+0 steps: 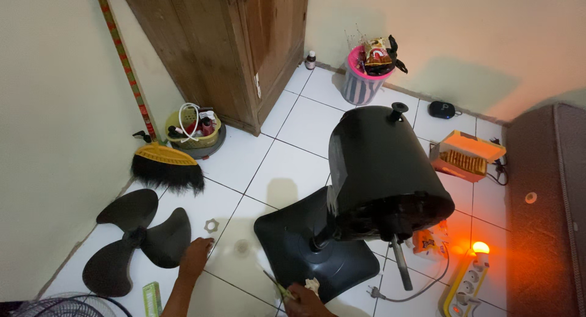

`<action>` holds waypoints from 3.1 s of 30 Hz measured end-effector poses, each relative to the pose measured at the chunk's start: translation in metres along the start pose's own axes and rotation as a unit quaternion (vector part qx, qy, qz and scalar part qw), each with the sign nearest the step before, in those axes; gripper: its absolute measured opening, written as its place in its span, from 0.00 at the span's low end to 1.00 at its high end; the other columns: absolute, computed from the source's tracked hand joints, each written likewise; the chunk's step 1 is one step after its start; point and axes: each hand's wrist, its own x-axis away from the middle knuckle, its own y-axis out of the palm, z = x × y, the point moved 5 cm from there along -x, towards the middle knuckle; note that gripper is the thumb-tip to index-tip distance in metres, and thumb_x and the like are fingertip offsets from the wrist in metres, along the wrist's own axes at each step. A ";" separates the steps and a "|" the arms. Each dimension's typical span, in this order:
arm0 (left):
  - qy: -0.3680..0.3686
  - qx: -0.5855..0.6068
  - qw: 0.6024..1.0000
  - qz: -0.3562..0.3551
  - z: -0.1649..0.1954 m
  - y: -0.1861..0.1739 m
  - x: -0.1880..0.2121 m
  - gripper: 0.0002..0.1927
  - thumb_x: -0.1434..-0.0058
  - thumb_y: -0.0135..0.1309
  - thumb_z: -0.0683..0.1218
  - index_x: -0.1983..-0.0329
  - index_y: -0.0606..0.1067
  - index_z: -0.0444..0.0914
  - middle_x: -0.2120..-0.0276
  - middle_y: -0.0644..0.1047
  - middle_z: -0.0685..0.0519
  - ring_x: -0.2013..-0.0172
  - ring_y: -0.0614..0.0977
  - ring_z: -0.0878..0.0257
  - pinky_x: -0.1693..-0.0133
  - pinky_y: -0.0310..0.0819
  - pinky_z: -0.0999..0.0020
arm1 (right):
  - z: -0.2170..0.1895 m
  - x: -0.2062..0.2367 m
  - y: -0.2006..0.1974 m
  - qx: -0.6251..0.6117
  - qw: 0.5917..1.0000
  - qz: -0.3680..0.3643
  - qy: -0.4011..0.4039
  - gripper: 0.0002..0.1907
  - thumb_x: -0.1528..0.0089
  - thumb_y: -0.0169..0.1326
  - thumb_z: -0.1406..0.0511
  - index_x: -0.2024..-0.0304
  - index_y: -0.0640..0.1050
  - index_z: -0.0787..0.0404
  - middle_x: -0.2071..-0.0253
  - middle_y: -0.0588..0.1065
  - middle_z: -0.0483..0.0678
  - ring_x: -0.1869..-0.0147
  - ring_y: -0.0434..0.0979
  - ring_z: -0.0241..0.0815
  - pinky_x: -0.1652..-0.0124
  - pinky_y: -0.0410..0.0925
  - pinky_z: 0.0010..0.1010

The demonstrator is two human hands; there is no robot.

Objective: The person sits on the floor and services a disassembled standing fan, using a screwdriver to work on the motor housing while holding the fan head steady. The fan blades and other removed parts lie on the floor beside them as they unscrew and adjust the motor assembly.

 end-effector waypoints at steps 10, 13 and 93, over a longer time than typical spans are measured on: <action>-0.121 -0.039 0.992 -0.011 -0.009 0.008 0.000 0.08 0.37 0.55 0.46 0.61 0.81 0.38 0.62 0.80 0.47 0.59 0.82 0.50 0.55 0.77 0.56 | 0.008 0.013 -0.004 0.131 0.989 0.050 0.045 0.11 0.34 0.54 0.58 0.59 0.77 0.60 0.72 0.72 0.45 0.67 0.74 0.33 0.63 0.67 0.31; -0.156 -0.049 0.985 -0.054 -0.008 0.012 -0.002 0.07 0.36 0.54 0.45 0.60 0.79 0.37 0.63 0.80 0.47 0.62 0.83 0.52 0.58 0.79 0.55 | 0.014 0.012 -0.003 0.077 0.991 0.042 0.098 0.12 0.34 0.54 0.58 0.60 0.77 0.61 0.72 0.69 0.44 0.68 0.72 0.34 0.63 0.67 0.31; 0.252 0.513 0.814 -0.106 0.239 -0.111 0.006 0.08 0.40 0.57 0.30 0.58 0.79 0.31 0.59 0.82 0.44 0.57 0.86 0.59 0.56 0.86 0.65 | -0.186 0.205 -0.062 0.200 0.871 0.331 -0.302 0.16 0.45 0.62 0.70 0.53 0.80 0.61 0.70 0.86 0.48 0.68 0.89 0.39 0.67 0.76 0.31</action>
